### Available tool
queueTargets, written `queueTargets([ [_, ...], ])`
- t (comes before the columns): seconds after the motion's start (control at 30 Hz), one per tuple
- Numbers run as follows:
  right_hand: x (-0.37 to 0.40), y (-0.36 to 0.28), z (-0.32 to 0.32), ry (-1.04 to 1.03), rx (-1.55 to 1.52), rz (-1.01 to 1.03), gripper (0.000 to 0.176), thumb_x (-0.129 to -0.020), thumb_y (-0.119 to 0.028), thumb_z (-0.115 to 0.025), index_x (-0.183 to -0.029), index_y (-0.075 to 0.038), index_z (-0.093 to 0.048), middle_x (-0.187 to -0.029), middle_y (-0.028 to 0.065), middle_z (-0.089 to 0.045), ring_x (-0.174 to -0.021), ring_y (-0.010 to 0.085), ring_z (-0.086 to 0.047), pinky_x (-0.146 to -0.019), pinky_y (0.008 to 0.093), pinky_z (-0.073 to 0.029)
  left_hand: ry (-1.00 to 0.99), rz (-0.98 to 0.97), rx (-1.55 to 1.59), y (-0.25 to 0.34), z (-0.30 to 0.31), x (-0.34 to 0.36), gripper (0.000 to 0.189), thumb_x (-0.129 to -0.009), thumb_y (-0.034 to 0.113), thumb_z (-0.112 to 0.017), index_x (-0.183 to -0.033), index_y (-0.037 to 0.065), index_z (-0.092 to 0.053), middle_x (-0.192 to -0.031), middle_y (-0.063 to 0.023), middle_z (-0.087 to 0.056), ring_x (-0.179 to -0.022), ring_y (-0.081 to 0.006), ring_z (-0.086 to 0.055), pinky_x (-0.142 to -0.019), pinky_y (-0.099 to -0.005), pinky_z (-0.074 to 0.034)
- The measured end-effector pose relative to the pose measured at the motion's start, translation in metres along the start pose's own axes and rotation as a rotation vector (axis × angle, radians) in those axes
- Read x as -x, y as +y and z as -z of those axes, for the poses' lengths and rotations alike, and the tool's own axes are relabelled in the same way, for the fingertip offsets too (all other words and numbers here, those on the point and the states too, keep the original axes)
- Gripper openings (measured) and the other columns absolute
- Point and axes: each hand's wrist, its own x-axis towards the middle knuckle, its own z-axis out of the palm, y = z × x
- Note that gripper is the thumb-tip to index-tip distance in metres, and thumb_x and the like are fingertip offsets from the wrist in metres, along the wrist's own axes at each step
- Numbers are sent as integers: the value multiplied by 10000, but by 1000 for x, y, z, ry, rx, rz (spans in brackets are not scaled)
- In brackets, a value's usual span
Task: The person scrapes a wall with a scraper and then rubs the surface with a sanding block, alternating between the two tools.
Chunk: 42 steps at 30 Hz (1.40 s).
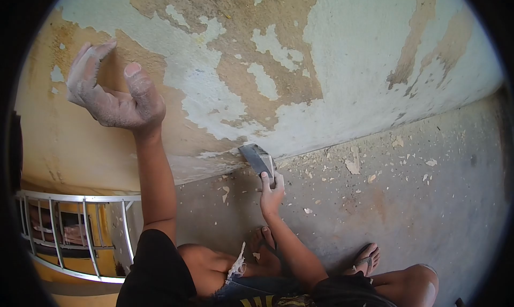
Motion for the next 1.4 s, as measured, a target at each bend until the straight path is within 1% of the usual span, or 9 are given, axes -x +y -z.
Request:
queueTargets([
  [0.3, 15, -18, -22, -91, -67, 1, 341, -982, -309, -640, -1132, -3, -622, -798, 6, -555, -670, 68, -524, -528, 264, -556, -160, 13, -22, 4, 11, -2, 349, -862, 209, -577, -1141, -1, -593, -1091, -87, -601, -1147, -282, -508, -1012, -410, -399],
  [0.4, 4, 7, -2, 0, 47, -55, 355, -975, -311, -648, -1131, 6, -619, -828, 26, -575, -704, 77, -550, -542, 274, -567, -49, -4, -49, 2, 4, -2, 307, -823, 256, -582, -1060, 66, -625, -982, -53, -655, -984, -254, -550, -960, -447, -459],
  [0.53, 3, 3, -9, 16, 11, 12, 381, -967, -314, -661, -1146, 19, -615, -880, 52, -592, -737, 89, -567, -550, 281, -575, -38, 12, -33, 4, 8, 3, 304, -832, 260, -576, -1059, 64, -624, -984, -52, -657, -983, -254, -553, -957, -447, -463],
  [0.6, 11, -12, -16, -23, -7, 37, 377, -967, -314, -660, -1144, 16, -616, -868, 46, -590, -735, 89, -566, -549, 280, -574, -144, 33, -36, 5, 11, -1, 334, -865, 208, -576, -1122, -5, -596, -1093, -95, -598, -1136, -298, -517, -1000, -429, -409],
  [0.77, 9, 17, -6, -22, -33, -141, 365, -963, -261, -669, -1166, 36, -612, -938, 57, -597, -754, 126, -604, -554, 289, -601, -76, 1, -17, 0, 5, 0, 330, -849, 246, -585, -1099, 32, -610, -1058, -70, -622, -1074, -292, -534, -981, -435, -424],
  [1.0, 11, -26, -29, -123, -93, 32, 357, -976, -317, -646, -1157, -10, -626, -811, 15, -567, -680, 77, -545, -528, 261, -576, -4, 11, -14, 2, 1, 0, 296, -836, 256, -583, -1061, 68, -631, -1015, -48, -648, -1006, -289, -550, -955, -450, -447],
  [1.13, -1, 28, -5, -46, -17, -45, 374, -978, -318, -644, -1175, -1, -624, -776, 3, -551, -682, 75, -547, -542, 267, -586, -148, 8, -3, 1, 9, -2, 346, -866, 221, -585, -1130, -4, -591, -1106, -99, -598, -1135, -290, -510, -1005, -418, -402],
  [1.23, -6, 56, -4, 5, 98, 99, 382, -976, -322, -647, -1173, 3, -624, -756, -4, -540, -678, 74, -544, -537, 266, -584, -49, -3, -30, -1, 3, 2, 303, -830, 265, -597, -1058, 68, -629, -1003, -48, -649, -1004, -283, -550, -959, -434, -436],
  [1.4, 14, -12, -19, -70, -63, -28, 372, -978, -315, -644, -1161, 8, -622, -757, 2, -544, -654, 74, -536, -531, 276, -588, -81, 9, -22, 4, 9, -1, 318, -843, 233, -591, -1091, 36, -616, -1044, -71, -614, -1061, -279, -526, -973, -430, -424],
])
